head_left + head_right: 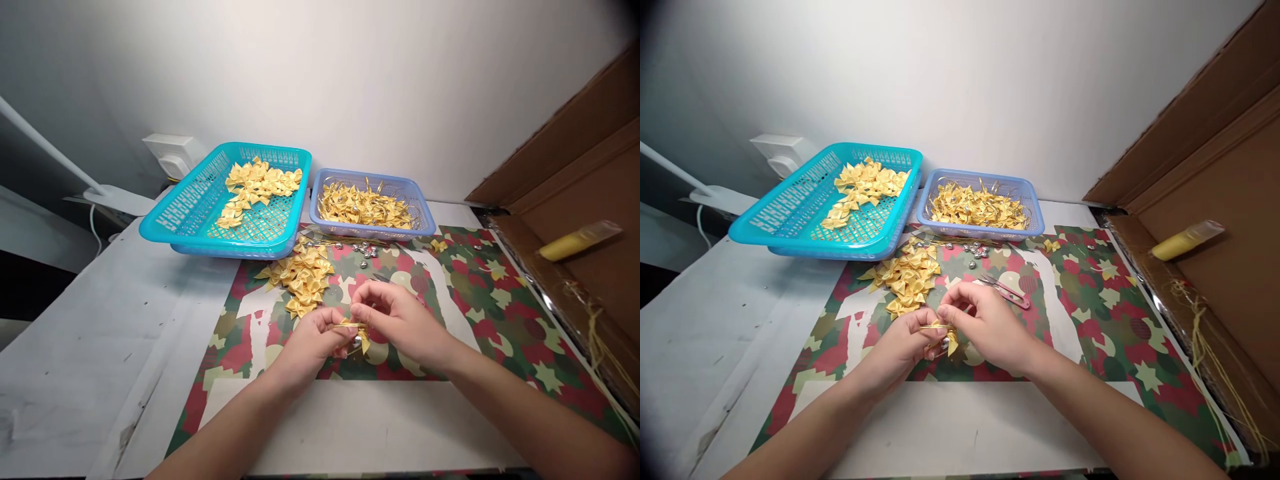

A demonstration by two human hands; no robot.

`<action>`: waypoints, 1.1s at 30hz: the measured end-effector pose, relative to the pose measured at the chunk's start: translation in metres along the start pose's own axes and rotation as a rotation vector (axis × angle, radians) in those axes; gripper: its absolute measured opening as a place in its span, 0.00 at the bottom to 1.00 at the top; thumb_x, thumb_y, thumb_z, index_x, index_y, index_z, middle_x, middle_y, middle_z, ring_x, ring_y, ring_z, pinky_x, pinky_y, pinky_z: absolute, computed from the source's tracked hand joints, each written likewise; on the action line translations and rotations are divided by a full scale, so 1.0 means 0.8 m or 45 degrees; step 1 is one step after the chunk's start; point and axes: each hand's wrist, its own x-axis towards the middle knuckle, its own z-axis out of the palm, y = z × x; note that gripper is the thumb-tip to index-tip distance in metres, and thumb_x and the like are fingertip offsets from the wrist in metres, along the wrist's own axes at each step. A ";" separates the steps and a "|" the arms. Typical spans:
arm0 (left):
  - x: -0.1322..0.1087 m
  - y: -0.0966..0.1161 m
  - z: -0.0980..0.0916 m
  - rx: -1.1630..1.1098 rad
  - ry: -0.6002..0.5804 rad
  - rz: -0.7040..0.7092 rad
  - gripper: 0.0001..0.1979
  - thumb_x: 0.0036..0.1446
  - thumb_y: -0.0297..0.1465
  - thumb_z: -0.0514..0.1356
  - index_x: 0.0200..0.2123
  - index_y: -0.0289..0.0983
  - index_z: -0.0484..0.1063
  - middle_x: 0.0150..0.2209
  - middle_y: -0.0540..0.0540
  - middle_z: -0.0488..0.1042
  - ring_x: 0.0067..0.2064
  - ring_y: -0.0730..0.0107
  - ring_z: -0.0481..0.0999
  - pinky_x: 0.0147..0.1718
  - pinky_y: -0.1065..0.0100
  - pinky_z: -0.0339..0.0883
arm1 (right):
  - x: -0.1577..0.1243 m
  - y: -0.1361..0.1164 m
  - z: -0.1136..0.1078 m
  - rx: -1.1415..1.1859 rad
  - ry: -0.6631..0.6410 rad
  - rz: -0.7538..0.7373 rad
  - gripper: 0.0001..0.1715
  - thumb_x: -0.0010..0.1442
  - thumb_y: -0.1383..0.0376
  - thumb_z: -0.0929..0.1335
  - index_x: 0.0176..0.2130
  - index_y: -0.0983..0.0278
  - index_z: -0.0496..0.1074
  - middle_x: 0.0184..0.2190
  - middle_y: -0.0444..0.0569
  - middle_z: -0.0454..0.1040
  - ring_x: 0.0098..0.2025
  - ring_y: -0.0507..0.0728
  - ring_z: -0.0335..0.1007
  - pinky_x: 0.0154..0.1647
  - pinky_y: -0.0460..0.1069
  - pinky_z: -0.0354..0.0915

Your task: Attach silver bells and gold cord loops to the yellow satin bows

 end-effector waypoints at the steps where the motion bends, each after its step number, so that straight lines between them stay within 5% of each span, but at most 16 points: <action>1: 0.000 0.000 0.001 -0.007 0.001 -0.008 0.17 0.46 0.37 0.68 0.22 0.36 0.63 0.18 0.55 0.65 0.22 0.77 0.62 0.25 0.73 0.54 | 0.000 0.001 0.000 0.023 -0.006 0.015 0.09 0.62 0.65 0.65 0.30 0.64 0.67 0.26 0.41 0.66 0.28 0.49 0.61 0.27 0.44 0.58; 16: 0.004 -0.005 0.000 -0.108 0.133 0.034 0.20 0.41 0.39 0.73 0.22 0.35 0.65 0.21 0.56 0.68 0.25 0.78 0.68 0.32 0.73 0.67 | 0.001 -0.006 0.001 0.158 0.004 -0.163 0.08 0.64 0.65 0.65 0.31 0.64 0.66 0.28 0.42 0.66 0.29 0.49 0.61 0.29 0.44 0.59; 33: 0.005 -0.005 0.000 -0.039 0.139 0.161 0.19 0.44 0.39 0.71 0.22 0.36 0.64 0.22 0.53 0.72 0.26 0.76 0.69 0.28 0.74 0.63 | -0.017 0.025 0.008 0.650 0.217 0.165 0.18 0.60 0.52 0.70 0.32 0.62 0.65 0.28 0.39 0.68 0.25 0.46 0.64 0.28 0.42 0.64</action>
